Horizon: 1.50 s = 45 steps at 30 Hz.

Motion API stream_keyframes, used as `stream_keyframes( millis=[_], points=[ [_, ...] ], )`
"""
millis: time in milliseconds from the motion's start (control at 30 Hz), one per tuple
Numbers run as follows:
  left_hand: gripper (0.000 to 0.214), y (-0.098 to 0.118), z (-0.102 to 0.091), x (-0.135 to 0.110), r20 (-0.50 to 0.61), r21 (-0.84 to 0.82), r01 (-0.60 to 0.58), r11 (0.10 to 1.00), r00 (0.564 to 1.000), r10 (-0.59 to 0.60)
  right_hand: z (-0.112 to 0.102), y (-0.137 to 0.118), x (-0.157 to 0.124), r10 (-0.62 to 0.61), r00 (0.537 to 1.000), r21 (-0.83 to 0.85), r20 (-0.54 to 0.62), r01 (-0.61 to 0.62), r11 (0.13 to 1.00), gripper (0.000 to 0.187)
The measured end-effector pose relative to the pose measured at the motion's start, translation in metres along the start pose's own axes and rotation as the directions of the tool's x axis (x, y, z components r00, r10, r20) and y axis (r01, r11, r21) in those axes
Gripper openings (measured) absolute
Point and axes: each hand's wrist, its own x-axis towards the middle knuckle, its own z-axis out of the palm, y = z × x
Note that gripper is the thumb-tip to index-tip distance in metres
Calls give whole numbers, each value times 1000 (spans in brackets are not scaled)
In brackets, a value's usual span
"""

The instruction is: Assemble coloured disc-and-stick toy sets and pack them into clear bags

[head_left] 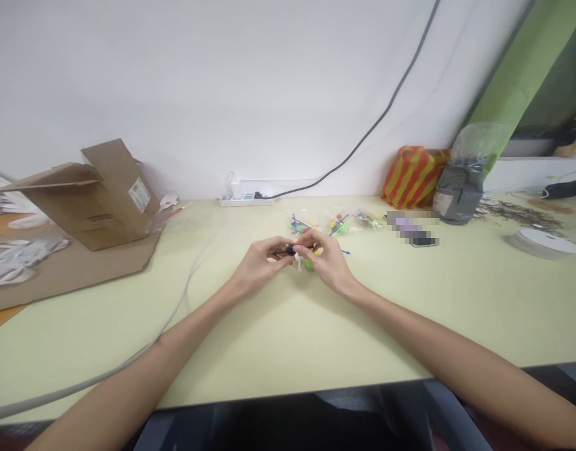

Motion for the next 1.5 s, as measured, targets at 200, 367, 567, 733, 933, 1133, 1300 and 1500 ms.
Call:
stream_keyframes(
  millis=[200,367,567,733,933,1133,1300,1500],
  points=[
    [30,5,-1,-1,-4,-17,11,1000,1000,-11,-1,-1,0,-5,1000,-37,0,5,999,26],
    [28,5,-2,-1,-43,-20,-1,1000,999,0,0,-1,-1,-33,999,-66,10,33,997,22],
    [20,9,-9,2,-127,65,-22,998,991,30,-1,3,-1,-88,996,-168,-26,83,982,9],
    [20,9,-11,3,-133,51,-10,999,991,16,-3,0,-3,-123,992,-217,-41,112,970,8],
    [23,-4,-5,2,-70,164,-46,985,996,58,-7,4,0,-117,989,-229,-89,94,969,9],
    [18,-12,-8,3,-75,335,-76,939,991,107,-7,3,2,-63,992,-157,-106,46,987,18],
    [17,-27,-14,4,-84,505,29,863,996,16,-11,-1,4,-48,987,-141,-155,26,990,21],
    [25,-41,-16,4,-74,560,171,810,985,-157,-11,-3,3,-54,989,-156,-138,32,987,22]
  ],
)
